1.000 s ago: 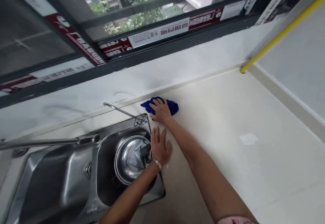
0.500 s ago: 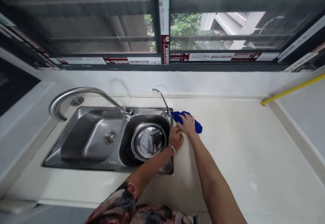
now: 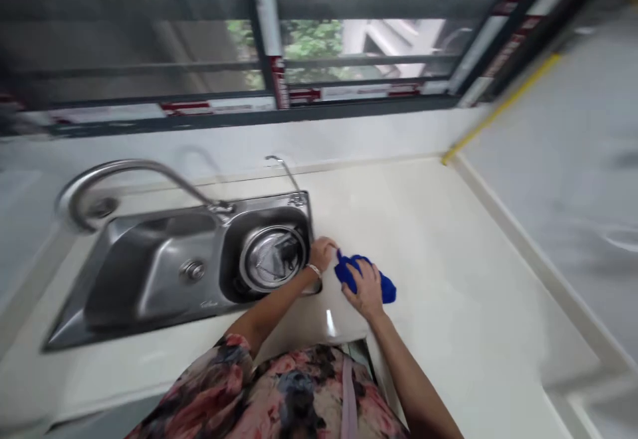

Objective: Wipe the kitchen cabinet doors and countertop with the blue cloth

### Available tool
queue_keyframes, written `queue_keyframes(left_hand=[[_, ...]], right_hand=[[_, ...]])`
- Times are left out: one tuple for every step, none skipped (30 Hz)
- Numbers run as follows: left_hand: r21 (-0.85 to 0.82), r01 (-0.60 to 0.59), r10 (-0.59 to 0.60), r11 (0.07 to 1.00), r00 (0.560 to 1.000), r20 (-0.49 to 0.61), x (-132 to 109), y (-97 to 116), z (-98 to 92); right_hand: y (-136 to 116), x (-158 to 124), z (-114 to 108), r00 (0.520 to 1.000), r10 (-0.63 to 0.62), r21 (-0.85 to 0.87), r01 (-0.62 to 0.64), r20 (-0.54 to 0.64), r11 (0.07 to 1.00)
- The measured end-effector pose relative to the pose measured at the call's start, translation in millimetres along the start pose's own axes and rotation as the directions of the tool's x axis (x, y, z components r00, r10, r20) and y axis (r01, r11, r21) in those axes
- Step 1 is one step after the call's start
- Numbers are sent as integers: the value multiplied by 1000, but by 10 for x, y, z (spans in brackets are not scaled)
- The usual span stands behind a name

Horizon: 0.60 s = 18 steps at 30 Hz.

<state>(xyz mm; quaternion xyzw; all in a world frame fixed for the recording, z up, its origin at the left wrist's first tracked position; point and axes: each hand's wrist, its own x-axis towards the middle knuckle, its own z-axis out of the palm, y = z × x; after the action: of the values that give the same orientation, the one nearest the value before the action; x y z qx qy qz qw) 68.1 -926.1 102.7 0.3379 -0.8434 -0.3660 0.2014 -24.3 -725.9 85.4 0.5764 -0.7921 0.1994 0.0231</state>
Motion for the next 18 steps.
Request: queue_keyframes(left_hand=[[22,21,-21,1000,1000,10,82,28,-37],[47,34,-35,998,999,25,175,64,-60],[76,47,-50,996,998,34,273,109,-67],[107,59,-64,992,997,44,367,160,-60],[139,70,-78,988,996,51,451,215,-40],[170,76,-88,983,994,63,516,270,-14],[198,79,-95,977,993,73,562,319,16],[227,80,-101,971,991,84,589,359,47],[263,77,-105,962,990,92,602,385,77],[307,77,-111,948,989,95,606,396,105],[390,76,-121,918,988,93,607,391,132],[462,62,-110,885,991,77,607,373,159],[509,47,-96,859,993,69,611,347,184],[542,40,-87,840,994,62,618,317,207],[570,35,-90,821,994,68,628,290,225],[601,69,-128,796,990,56,639,272,235],[629,77,-140,774,989,51,649,266,237],[651,-16,-46,759,996,78,659,276,229]], right_hand=[[-36,-190,-52,1000,13,4,-13,1,1000],[-67,-372,-104,1000,30,9,-30,3,1000],[-88,-545,-156,999,54,13,-54,4,998],[-100,-712,-208,996,90,14,-90,3,996],[-104,-878,-261,991,136,13,-136,-1,991],[-102,-1046,-313,981,196,9,-196,-10,981],[-98,-1219,-364,964,265,1,-265,-25,964],[-94,-1396,-413,939,340,-9,-341,-48,940],[-94,-1577,-457,908,411,-22,-414,-79,910],[-98,-1761,-498,872,477,-35,-483,-113,875],[-106,-1945,-536,831,536,-49,-547,-147,835],[-118,-2131,-575,789,588,-64,-606,-181,793],[-133,-2318,-616,744,634,-78,-659,-210,748],[-150,-2509,-662,697,677,-91,-710,-237,699],[-169,-2702,-715,645,718,-101,-758,-261,644],[-192,-2899,-777,588,757,-108,-804,-284,584],[-220,-3096,-845,527,793,-110,-847,-305,520],[-252,-3287,-918,460,827,-108,-886,-325,451]])
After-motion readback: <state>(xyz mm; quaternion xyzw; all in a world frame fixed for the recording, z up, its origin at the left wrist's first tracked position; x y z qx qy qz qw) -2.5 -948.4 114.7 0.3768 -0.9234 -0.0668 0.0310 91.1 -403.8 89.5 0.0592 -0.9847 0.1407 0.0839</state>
